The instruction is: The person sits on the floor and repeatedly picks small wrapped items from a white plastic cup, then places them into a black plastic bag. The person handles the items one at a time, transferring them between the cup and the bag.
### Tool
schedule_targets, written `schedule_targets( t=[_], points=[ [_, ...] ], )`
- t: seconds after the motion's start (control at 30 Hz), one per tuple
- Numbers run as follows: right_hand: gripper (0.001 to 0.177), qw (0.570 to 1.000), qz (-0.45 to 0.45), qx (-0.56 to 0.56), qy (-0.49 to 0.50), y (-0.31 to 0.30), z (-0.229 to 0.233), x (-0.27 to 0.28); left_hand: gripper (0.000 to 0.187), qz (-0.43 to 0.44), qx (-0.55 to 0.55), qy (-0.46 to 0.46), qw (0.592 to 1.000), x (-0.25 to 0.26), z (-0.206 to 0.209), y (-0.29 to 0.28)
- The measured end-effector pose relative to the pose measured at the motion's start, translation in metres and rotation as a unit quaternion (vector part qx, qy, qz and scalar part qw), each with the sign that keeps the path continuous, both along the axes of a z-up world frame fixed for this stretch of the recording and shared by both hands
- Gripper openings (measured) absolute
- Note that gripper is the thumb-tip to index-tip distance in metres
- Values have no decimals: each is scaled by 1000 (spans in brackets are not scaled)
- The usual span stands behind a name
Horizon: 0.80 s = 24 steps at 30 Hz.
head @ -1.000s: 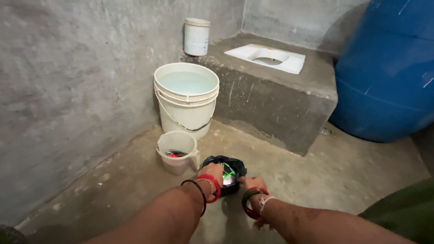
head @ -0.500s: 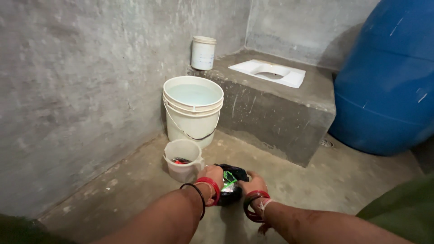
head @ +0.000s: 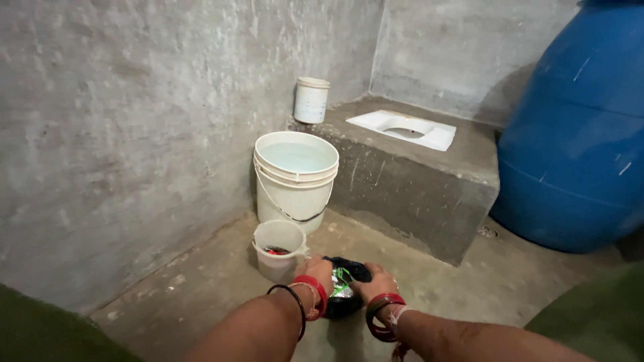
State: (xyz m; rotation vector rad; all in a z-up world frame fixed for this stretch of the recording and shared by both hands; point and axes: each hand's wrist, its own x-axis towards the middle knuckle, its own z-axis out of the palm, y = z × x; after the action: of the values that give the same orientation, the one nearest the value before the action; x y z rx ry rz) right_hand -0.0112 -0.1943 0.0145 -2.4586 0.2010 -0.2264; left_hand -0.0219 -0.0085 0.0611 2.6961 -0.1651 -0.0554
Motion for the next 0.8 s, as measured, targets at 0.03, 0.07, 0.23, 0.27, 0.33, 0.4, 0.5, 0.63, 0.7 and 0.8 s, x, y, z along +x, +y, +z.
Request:
schedule_targets(
  t=[0.03, 0.07, 0.23, 0.27, 0.33, 0.4, 0.5, 0.63, 0.7, 0.8],
  points=[
    [74, 1000, -2, -11, 2, -1, -1, 1, 28, 2, -1, 0, 1000, -1, 3, 0],
    [74, 1000, -3, -23, 4, -1, -1, 2, 28, 5, -1, 1, 1000, -1, 4, 0],
    [77, 999, 5, -41, 10, -3, -1, 4, 26, -6, 13, -33, 999, 4, 1, 3],
    [77, 999, 9, -42, 7, -5, 0, 2, 27, -3, 21, -39, 999, 6, 3, 2],
    [78, 998, 14, -59, 11, -6, 0, 0, 27, 5, 19, -49, 999, 5, 6, 3],
    [79, 995, 14, -92, 23, -7, 3, -1, 27, 14, -2, -59, 998, -1, 10, 4],
    [81, 994, 4, -101, 35, -7, 8, -4, 29, 17, 13, -62, 998, -6, 17, 4],
    [82, 995, 7, -89, 35, -6, 15, -6, 32, 12, 8, -65, 998, -8, 19, 6],
    [81, 995, 8, -93, 23, -5, 17, -6, 35, 11, 1, -80, 997, -8, 17, 5],
    [82, 994, 12, -100, 39, -4, 18, -5, 38, 16, -1, -75, 997, -7, 12, 6]
  ],
)
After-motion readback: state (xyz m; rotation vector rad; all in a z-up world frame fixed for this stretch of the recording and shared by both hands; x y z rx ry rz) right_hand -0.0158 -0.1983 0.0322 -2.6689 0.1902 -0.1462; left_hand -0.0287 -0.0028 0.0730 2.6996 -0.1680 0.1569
